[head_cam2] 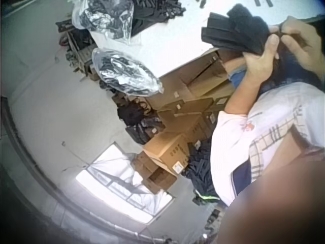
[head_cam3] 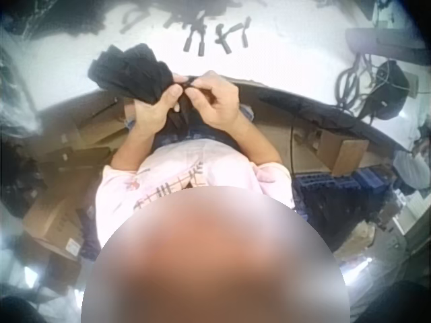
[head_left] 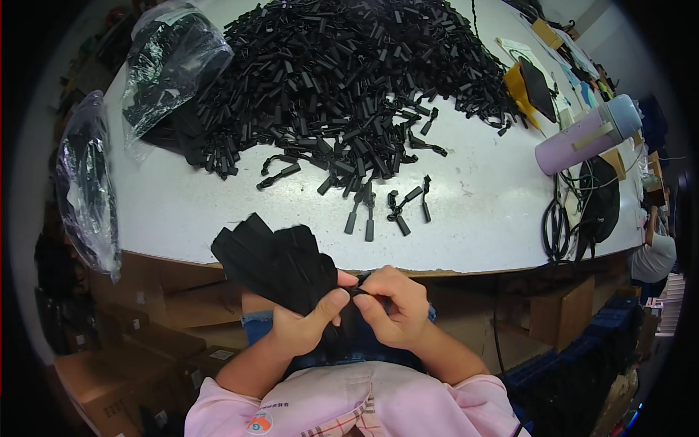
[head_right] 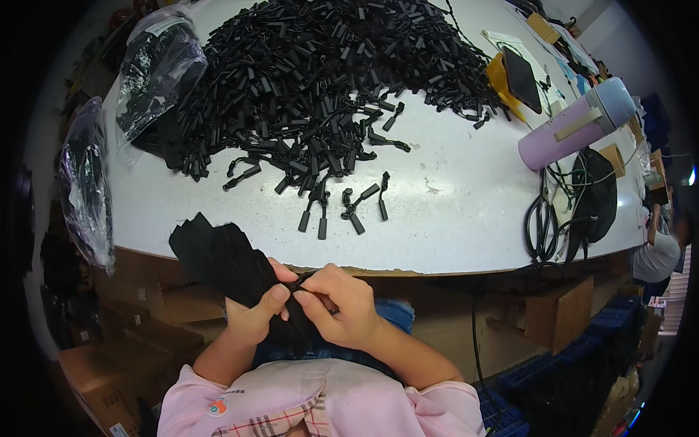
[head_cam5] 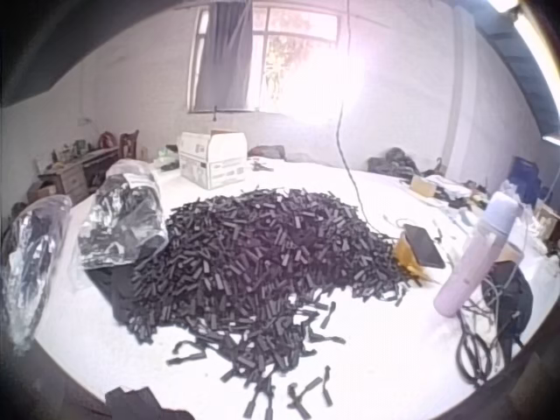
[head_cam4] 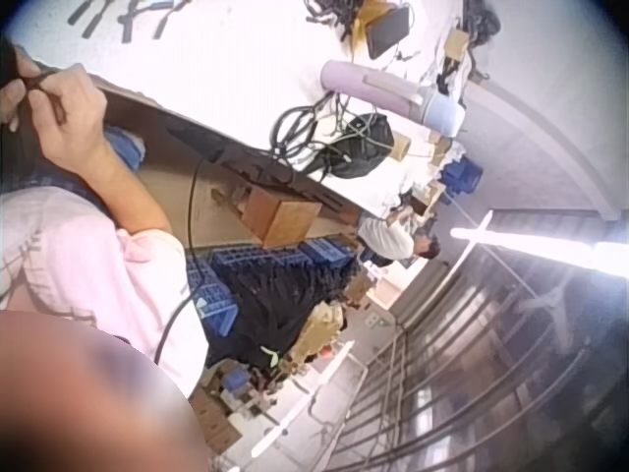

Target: The person is manually assembling small black plastic components onto a fabric strap at a workstation.

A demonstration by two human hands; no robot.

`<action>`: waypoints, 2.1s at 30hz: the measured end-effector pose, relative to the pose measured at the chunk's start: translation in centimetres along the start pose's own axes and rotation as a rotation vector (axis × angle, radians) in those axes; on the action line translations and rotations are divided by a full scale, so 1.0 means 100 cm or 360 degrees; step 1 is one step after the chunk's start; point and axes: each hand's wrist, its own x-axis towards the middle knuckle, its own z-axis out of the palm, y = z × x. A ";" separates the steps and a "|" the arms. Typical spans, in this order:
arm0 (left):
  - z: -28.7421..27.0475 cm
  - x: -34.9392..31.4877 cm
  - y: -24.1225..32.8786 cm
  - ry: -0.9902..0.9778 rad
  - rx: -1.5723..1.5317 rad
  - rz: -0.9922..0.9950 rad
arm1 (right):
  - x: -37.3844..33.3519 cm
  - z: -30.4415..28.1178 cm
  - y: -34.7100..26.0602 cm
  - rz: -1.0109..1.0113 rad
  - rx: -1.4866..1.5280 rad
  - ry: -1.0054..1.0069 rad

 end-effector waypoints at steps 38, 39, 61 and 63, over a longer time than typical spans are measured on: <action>-0.007 -0.001 -0.011 -0.0134 0.0932 0.0846 | 0.005 0.002 -0.003 0.1392 0.1641 -0.0030; -0.004 -0.001 -0.014 -0.0093 0.0906 0.0853 | 0.009 0.001 -0.007 0.1390 0.1638 -0.0029; -0.001 0.002 -0.011 0.0166 -0.0154 -0.0202 | 0.048 -0.051 0.003 0.0664 -0.0253 0.0179; 0.002 0.003 -0.010 0.0164 -0.0214 -0.0193 | 0.037 -0.041 -0.007 0.0716 0.0123 0.0182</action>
